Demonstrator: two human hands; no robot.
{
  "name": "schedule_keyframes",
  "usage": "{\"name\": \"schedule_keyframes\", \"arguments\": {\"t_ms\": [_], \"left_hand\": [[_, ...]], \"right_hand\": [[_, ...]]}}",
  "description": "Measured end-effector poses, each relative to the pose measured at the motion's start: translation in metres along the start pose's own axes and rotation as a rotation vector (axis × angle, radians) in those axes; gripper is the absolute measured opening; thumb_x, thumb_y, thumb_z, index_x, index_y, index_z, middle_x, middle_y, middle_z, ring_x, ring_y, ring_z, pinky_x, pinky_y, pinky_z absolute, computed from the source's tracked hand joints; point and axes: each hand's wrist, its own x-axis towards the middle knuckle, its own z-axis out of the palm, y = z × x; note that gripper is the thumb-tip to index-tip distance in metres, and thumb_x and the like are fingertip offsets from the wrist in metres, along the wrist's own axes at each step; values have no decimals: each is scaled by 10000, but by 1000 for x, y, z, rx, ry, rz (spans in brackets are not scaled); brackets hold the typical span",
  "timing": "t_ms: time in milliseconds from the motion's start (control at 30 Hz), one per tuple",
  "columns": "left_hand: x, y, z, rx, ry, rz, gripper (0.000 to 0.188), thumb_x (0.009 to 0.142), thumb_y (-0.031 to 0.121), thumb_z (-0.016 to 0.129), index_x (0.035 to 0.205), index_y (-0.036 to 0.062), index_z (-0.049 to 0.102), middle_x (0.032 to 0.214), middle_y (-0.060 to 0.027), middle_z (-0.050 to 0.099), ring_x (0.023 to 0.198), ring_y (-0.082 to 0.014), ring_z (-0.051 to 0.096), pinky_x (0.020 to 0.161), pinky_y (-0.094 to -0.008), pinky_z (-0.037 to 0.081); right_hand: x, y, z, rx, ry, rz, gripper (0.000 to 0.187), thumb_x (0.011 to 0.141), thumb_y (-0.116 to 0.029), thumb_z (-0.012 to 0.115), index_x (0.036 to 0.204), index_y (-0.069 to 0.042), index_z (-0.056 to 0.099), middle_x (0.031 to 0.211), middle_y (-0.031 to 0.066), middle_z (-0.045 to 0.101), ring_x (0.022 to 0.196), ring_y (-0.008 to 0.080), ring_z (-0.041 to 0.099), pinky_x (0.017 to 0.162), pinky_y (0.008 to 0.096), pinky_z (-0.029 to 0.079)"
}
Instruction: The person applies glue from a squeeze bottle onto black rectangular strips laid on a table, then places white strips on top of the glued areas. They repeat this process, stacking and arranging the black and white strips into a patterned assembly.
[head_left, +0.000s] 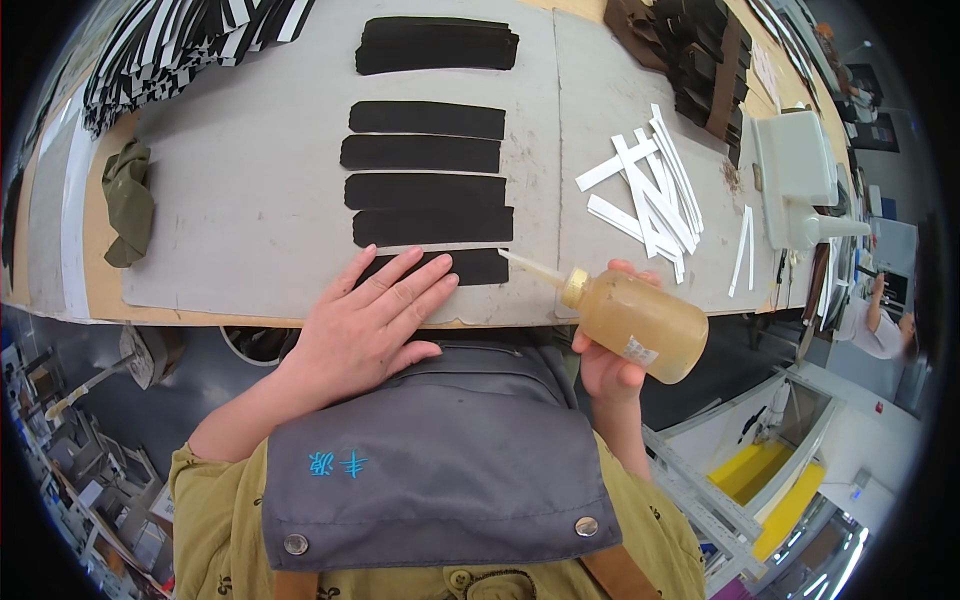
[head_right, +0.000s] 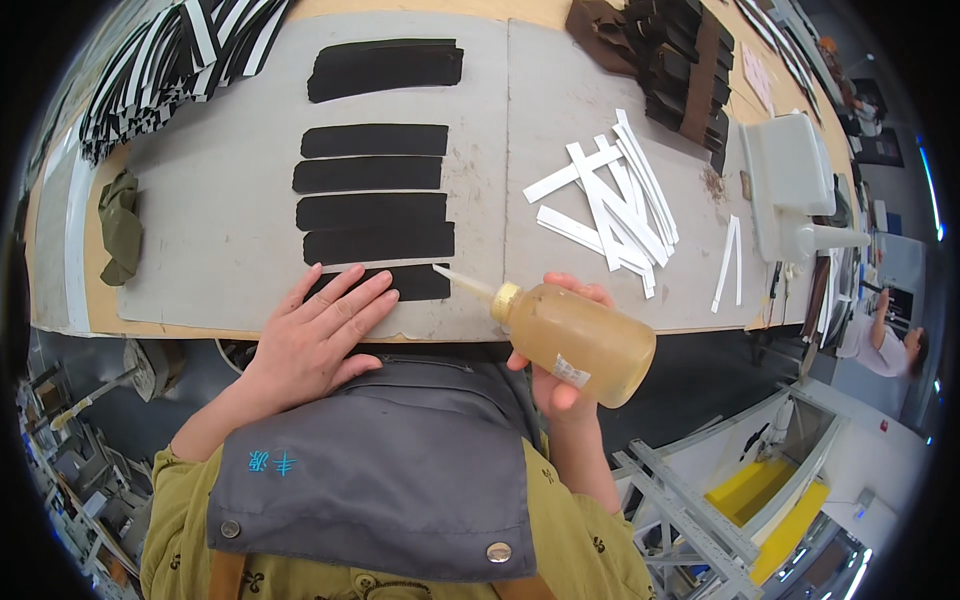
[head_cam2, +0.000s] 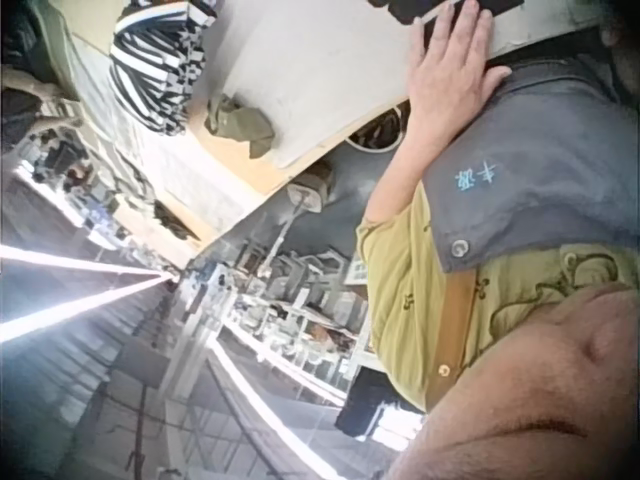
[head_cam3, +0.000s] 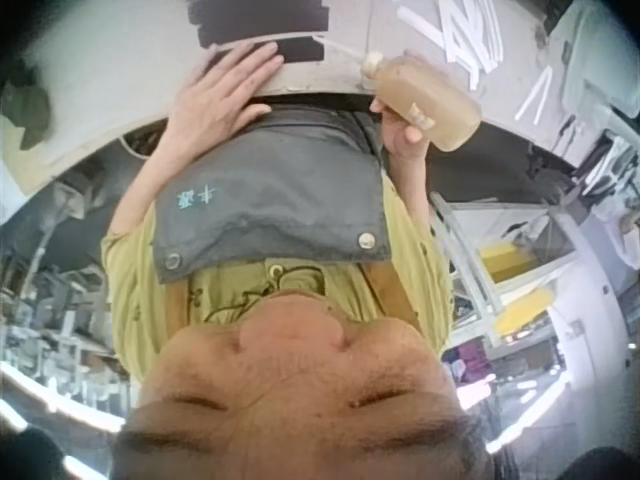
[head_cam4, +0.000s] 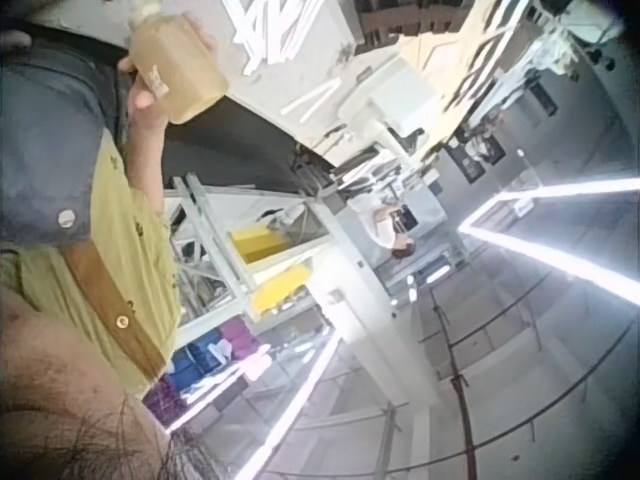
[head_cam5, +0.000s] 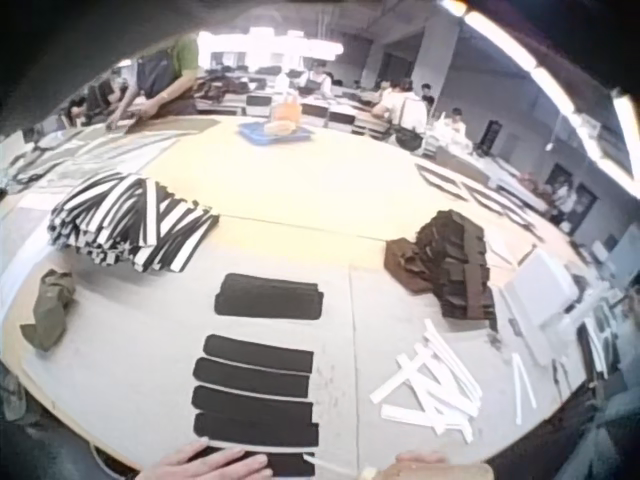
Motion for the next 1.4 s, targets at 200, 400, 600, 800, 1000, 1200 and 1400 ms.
{"name": "schedule_keyframes", "arguments": {"t_ms": [200, 400, 600, 800, 1000, 1200, 1400], "left_hand": [[-15, -7, 0, -8, 232, -23, 511, 923, 320, 694, 1388, 113, 642, 1457, -55, 607, 1348, -266, 562, 1136, -444, 396], [-39, -21, 3, 36, 405, -120, 383, 869, 126, 719, 1251, 88, 725, 1277, -72, 685, 1153, -297, 639, 973, -417, 477], [-46, -24, 7, 49, 385, -115, 365, 873, 121, 715, 1237, 105, 737, 1282, -64, 680, 1168, -289, 632, 973, -421, 471], [-46, -24, 9, 58, 393, -118, 363, 873, 116, 711, 1235, 110, 737, 1278, -57, 678, 1178, -285, 626, 983, -421, 457], [-44, -27, 10, 31, 395, -109, 363, 868, 105, 712, 1230, 109, 738, 1270, -55, 678, 1175, -285, 628, 981, -423, 459], [-46, -27, 10, 39, 449, -101, 384, 820, 90, 757, 1203, 107, 747, 1218, -36, 688, 1113, -250, 654, 964, -407, 485], [-51, -30, 11, -2, 488, -94, 379, 807, 72, 761, 1186, 98, 752, 1164, -40, 689, 1085, -250, 656, 947, -406, 498]], "right_hand": [[-18, 10, 6, -116, 115, -59, 1202, 632, -587, 938, 1552, -66, 365, 1537, 158, 470, 1134, 208, 666, 634, 244, 626], [-34, 17, -13, -451, 104, -213, 1181, 645, -671, 890, 1510, -26, 410, 1472, 153, 547, 1180, 228, 647, 696, 275, 607], [-31, 7, -15, -806, -127, -463, 1112, 637, -608, 941, 1433, 27, 493, 1409, 225, 598, 1277, 327, 622, 1103, 441, 493], [-23, 8, -13, -843, -338, -488, 1120, 618, -585, 952, 1448, -14, 464, 1434, 221, 561, 1320, 334, 576, 1097, 426, 488], [-16, 12, -14, -368, -266, -419, 1274, 560, -530, 993, 1541, -90, 311, 1545, 225, 399, 1113, 362, 685, 941, 412, 616], [-28, 6, 2, -234, 95, -156, 1334, 569, -570, 983, 1598, -100, 277, 1561, 191, 453, 1212, 272, 630, 772, 343, 629], [-36, 12, -20, -637, 60, -257, 1212, 625, -676, 904, 1504, -1, 412, 1498, 197, 521, 1317, 274, 576, 953, 384, 571]]}}
